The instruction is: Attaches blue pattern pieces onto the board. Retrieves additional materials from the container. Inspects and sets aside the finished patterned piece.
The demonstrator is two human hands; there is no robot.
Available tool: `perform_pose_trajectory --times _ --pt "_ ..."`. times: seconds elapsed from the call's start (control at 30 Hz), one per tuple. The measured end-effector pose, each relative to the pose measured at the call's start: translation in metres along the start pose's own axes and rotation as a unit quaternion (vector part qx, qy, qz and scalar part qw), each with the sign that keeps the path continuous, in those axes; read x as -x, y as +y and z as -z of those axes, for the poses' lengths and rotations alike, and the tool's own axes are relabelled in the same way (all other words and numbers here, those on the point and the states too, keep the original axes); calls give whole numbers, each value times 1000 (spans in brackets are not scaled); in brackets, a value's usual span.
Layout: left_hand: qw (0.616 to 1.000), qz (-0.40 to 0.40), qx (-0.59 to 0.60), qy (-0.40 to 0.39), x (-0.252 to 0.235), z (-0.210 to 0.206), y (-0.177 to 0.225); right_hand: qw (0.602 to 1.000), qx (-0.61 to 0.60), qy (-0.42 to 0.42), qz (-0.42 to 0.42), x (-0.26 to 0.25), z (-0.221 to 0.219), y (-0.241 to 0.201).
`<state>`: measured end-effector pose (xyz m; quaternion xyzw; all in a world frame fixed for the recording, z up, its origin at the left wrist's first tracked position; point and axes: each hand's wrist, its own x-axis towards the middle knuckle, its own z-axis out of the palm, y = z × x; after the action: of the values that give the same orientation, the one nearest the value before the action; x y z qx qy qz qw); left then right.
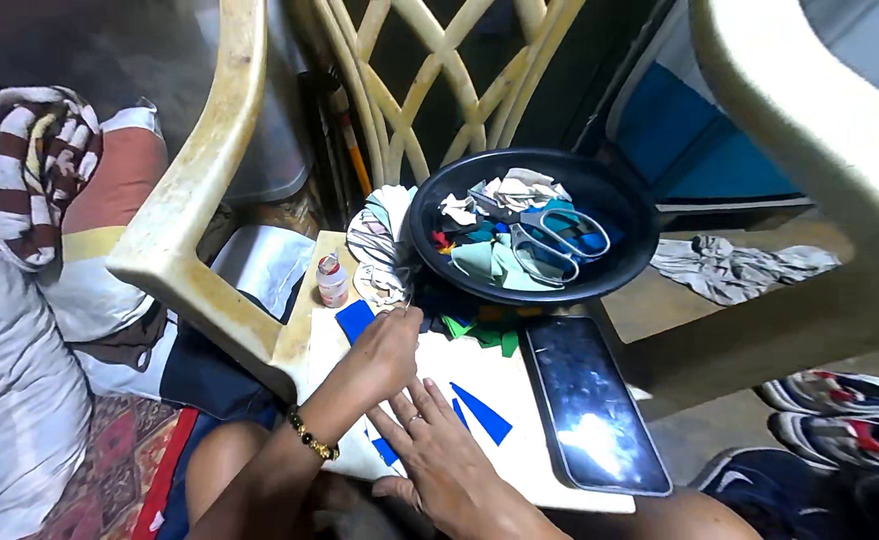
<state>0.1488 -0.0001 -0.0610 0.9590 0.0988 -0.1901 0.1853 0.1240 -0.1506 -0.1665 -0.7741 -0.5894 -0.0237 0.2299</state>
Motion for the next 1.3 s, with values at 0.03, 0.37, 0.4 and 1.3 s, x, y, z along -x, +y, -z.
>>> perform_pose_trajectory --times 0.03,0.37,0.4,1.3 --pt "1000 12 -7 -14 -2 2 2 1000 -7 -6 -1 0 1 0" --pt "997 -11 77 24 9 9 -15 999 -25 -21 -4 0 2 -1" --pt "996 -14 85 40 12 7 -17 1000 -25 -16 -1 0 1 0" --pt "818 175 402 372 63 -84 -28 888 108 101 -435 47 94 65"
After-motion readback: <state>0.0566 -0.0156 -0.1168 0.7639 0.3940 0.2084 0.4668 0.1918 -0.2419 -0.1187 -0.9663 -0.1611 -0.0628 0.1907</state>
